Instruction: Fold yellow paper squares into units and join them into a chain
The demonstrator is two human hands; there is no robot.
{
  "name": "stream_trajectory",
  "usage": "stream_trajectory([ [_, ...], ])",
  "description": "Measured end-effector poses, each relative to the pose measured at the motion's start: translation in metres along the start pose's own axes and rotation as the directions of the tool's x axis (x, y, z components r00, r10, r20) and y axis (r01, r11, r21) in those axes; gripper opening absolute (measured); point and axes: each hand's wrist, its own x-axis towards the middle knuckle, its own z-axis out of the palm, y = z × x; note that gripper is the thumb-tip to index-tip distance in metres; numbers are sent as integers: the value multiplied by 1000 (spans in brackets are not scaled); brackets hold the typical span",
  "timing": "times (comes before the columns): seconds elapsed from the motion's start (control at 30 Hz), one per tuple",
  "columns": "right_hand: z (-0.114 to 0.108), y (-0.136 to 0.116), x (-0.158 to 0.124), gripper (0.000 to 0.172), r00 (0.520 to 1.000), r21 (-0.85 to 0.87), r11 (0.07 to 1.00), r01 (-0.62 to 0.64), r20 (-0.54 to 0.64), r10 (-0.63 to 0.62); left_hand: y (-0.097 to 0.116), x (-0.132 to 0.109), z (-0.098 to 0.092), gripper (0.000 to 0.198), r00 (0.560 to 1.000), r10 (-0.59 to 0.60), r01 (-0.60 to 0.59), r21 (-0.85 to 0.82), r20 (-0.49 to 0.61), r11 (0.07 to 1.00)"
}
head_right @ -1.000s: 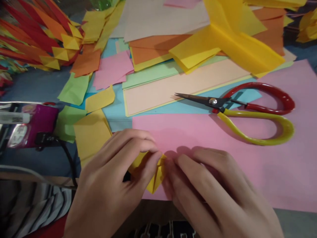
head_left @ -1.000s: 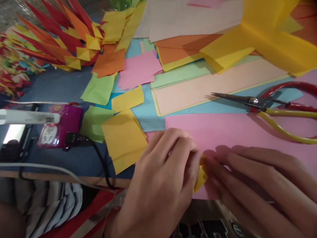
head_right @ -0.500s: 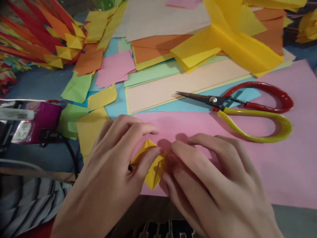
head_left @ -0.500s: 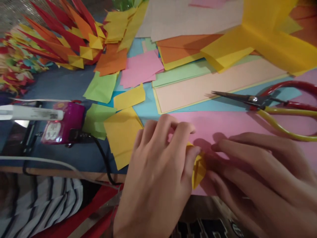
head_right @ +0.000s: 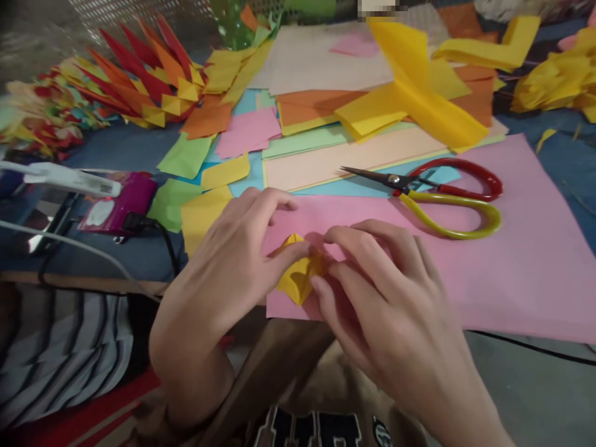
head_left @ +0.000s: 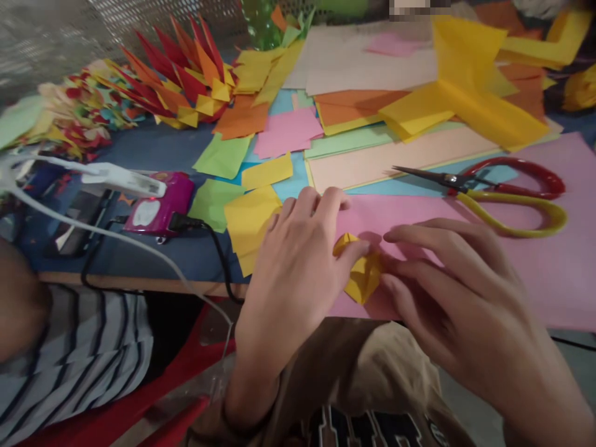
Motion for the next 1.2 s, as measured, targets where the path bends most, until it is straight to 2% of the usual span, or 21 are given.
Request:
stream_trajectory([
  [0.07, 2, -7, -2, 17, 1000, -34, 999, -16, -26, 15, 3, -6, -4, 33, 996, -13, 13, -8, -93, 1000],
  [0.13, 4, -17, -5, 22, 998, -92, 995, -27, -61, 22, 6, -15, -10, 24, 984, -16, 8, -45, -176, 999],
  [0.23, 8, -34, -10, 30, 993, -167, 984, -64, -113, 46, 7, -30, -19, 8, 973, 26, -37, -45, -229, 998],
  [0.3, 11, -44, -13, 29, 988, -188, 978, -94, -136, 69, 7, -36, -18, 7, 976, 73, -79, -18, -207, 997],
  [0.43, 12, -51, -16, 25, 986, -214, 972, -98, -153, 66, 9, -41, -3, 12, 994, 90, -94, -55, -70, 994],
  [0.53, 9, -48, -16, 17, 992, -124, 991, -46, -119, 31, 7, -43, 8, 16, 993, 99, -101, -30, -61, 994],
  [0.63, 4, -37, -12, 15, 994, -34, 999, 18, -104, -22, 1, -41, 12, 20, 988, 145, -146, -26, -62, 989],
  [0.73, 1, -23, -4, 19, 990, -46, 993, 113, -77, -116, -5, -37, 9, 25, 982, 185, -185, 6, -41, 983],
  [0.87, 2, -8, 4, 25, 974, -124, 966, 227, 40, -224, -9, -31, 4, 23, 969, 247, -247, 4, -8, 969],
  [1.07, 4, 3, -3, 31, 995, -89, 991, 97, 37, -94, -14, -23, 5, 23, 951, 309, -300, -176, 23, 937],
  [1.2, 0, 10, -4, 27, 984, -105, 980, 166, 86, -158, -15, -17, 4, 19, 963, 269, -265, -225, -15, 938],
])
